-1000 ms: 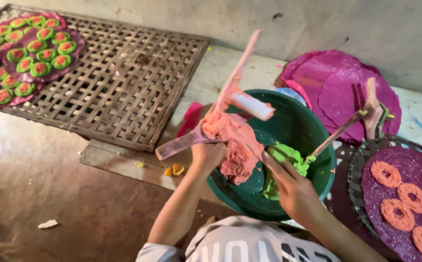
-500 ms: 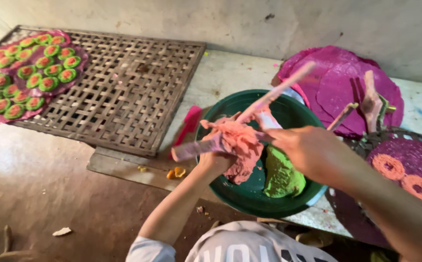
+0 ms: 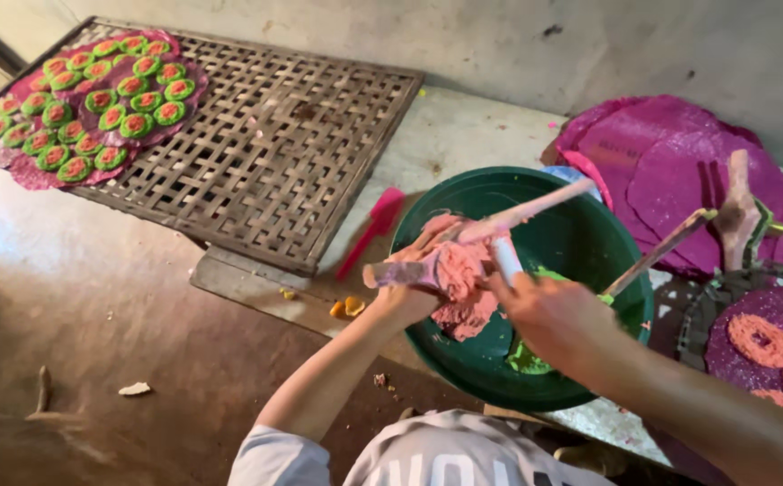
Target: The person uses a manual press tool to form pink and green dough into ring shapes on a purple glittery surface. They repeatedly load the press with pink dough, then green dough, and eject the formed shapes onto a tray. The person also handles a stack of purple sheets, placing one onto the work surface.
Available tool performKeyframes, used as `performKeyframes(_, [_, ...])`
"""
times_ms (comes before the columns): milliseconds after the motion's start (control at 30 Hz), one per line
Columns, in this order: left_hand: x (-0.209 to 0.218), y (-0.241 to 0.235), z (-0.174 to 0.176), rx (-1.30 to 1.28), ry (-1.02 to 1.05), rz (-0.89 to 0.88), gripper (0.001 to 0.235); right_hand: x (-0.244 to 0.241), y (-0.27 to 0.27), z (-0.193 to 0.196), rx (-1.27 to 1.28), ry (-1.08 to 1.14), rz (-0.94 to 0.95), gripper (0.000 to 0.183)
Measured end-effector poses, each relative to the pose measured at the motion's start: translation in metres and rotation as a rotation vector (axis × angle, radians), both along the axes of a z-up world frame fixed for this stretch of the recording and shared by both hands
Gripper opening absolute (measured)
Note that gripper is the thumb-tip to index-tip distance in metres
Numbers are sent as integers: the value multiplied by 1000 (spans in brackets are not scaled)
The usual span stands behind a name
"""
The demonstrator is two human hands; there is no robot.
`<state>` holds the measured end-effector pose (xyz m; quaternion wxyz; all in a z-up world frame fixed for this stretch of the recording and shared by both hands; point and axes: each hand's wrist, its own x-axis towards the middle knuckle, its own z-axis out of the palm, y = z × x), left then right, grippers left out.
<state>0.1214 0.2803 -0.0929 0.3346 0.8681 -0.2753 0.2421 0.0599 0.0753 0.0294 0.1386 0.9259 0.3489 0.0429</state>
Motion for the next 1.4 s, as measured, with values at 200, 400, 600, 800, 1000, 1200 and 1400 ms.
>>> performKeyframes(200, [12,24,-5,-397,441,191,62,-10,-51,32,619,146,-259,49])
performKeyframes(400, [37,-3,-26,27,-117,403,52,-9,12,-94,974,104,-274,56])
performKeyframes(600, [60,9,-6,-34,26,333,49,1,-57,-125,1507,958,-594,51])
performKeyframes(800, [62,-19,16,-142,130,265,88,51,-45,-150,1278,234,-196,42])
performKeyframes(1000, [73,-1,-13,65,-71,310,61,19,-28,-135,1234,609,-426,45])
performKeyframes(1200, [50,21,4,197,-101,233,60,75,-93,-58,864,1211,-571,39])
performKeyframes(1400, [28,0,13,206,41,-43,81,75,-20,-31,246,392,-89,12])
